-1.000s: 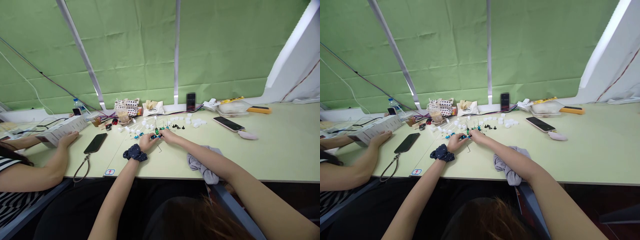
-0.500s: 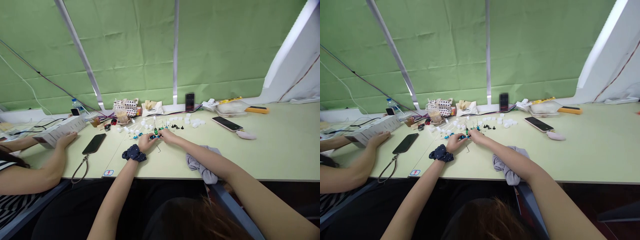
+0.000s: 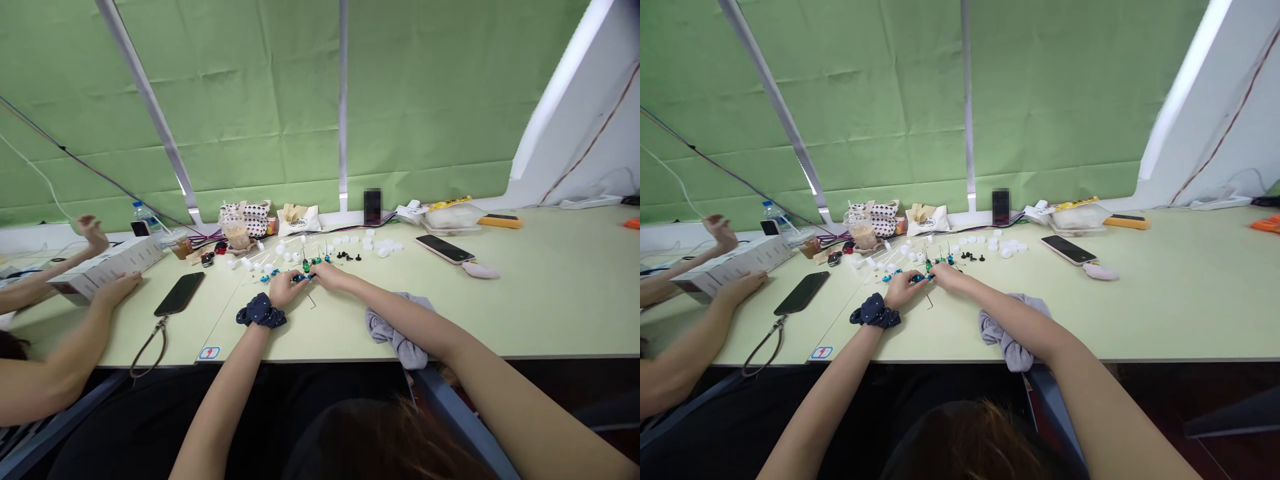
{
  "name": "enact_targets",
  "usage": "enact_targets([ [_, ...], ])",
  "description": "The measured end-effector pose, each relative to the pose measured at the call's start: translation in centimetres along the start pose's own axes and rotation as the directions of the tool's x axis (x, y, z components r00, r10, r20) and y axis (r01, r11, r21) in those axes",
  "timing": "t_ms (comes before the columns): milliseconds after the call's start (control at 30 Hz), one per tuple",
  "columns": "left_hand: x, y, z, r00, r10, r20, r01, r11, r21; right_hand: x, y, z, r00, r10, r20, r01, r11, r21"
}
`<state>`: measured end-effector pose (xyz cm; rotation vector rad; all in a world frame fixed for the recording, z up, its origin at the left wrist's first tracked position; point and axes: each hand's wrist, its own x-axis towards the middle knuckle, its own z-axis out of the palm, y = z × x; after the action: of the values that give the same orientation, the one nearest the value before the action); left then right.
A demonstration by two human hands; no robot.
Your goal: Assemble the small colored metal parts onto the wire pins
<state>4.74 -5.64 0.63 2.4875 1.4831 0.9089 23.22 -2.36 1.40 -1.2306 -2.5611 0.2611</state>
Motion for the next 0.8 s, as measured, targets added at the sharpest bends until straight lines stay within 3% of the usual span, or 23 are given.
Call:
enact_targets([
  [233, 0.2, 0.5, 0.1, 1.0, -0.017, 0.002, 0.017, 0.998, -0.068, -0.9, -1.3, -1.1, 0.994, 0.106, -0.03, -0.106, 0.994, 0.014],
  [467, 0.2, 0.9, -0.3, 0.998, -0.029, 0.047, 0.04, 0.968, -0.248, -0.7, -1.1, -0.7, 0.995, 0.074, -0.07, -0.079, 0.994, -0.074],
  [600, 0.1, -0.1, 0.2, 0.997, -0.071, -0.043, 0.063, 0.984, -0.167, -0.2, -0.5, -0.4, 1.0, -0.003, -0.017, 0.003, 0.999, -0.047],
  [800, 0.2, -0.2, 0.3, 0.996, -0.035, -0.082, 0.031, 0.998, -0.051, -0.4, -0.8, -0.9, 0.996, 0.089, 0.001, -0.089, 0.996, 0.029],
])
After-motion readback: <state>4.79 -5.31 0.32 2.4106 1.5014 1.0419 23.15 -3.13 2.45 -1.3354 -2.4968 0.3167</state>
